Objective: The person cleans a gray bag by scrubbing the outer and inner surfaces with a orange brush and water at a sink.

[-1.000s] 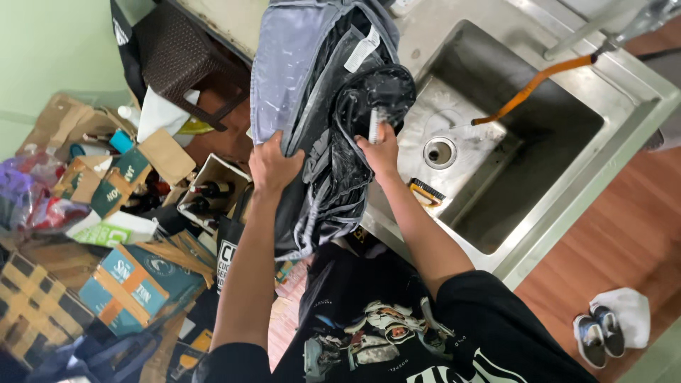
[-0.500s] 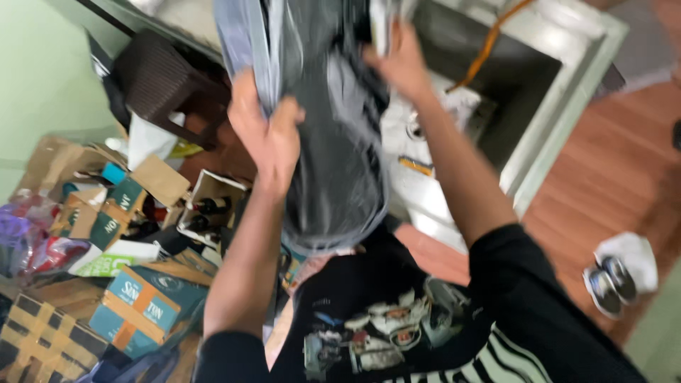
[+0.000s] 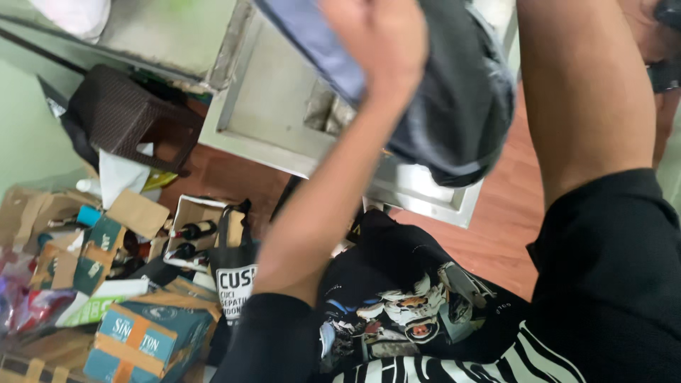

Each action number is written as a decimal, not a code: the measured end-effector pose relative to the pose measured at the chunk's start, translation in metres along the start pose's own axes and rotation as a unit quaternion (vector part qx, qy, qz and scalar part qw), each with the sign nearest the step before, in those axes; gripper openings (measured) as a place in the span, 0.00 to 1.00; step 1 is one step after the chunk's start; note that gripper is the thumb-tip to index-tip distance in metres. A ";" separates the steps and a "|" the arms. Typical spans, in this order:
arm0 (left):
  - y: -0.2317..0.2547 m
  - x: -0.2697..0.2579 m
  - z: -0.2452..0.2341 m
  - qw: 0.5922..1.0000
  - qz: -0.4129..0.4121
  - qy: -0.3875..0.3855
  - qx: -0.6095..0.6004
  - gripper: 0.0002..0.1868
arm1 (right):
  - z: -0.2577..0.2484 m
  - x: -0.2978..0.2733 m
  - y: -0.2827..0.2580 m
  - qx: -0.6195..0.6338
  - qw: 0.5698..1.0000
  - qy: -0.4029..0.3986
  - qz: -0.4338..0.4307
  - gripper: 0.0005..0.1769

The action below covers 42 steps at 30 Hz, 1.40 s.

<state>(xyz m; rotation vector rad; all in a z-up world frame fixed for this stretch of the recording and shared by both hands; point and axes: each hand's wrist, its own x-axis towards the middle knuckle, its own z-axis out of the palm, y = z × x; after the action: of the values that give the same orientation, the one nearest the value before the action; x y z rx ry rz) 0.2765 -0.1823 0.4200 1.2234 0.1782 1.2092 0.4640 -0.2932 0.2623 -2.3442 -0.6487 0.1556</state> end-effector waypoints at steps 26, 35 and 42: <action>-0.243 -0.162 -0.030 0.955 0.001 -0.145 0.257 0.29 | 0.061 0.038 0.056 0.327 0.909 -0.103 -0.236 0.28; -0.301 -0.122 -0.184 0.620 -0.469 -0.516 0.359 0.24 | 0.240 -0.077 0.150 -0.195 0.970 0.003 0.145 0.27; -0.304 0.026 -0.241 0.764 0.079 -0.299 0.566 0.40 | 0.242 -0.122 0.165 -0.118 0.957 0.079 0.252 0.35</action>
<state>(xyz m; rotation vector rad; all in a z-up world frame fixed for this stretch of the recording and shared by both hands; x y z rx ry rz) 0.3091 0.0304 0.0956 2.6783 0.3533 0.7176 0.3572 -0.3147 -0.0361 -2.6790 0.0238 0.1187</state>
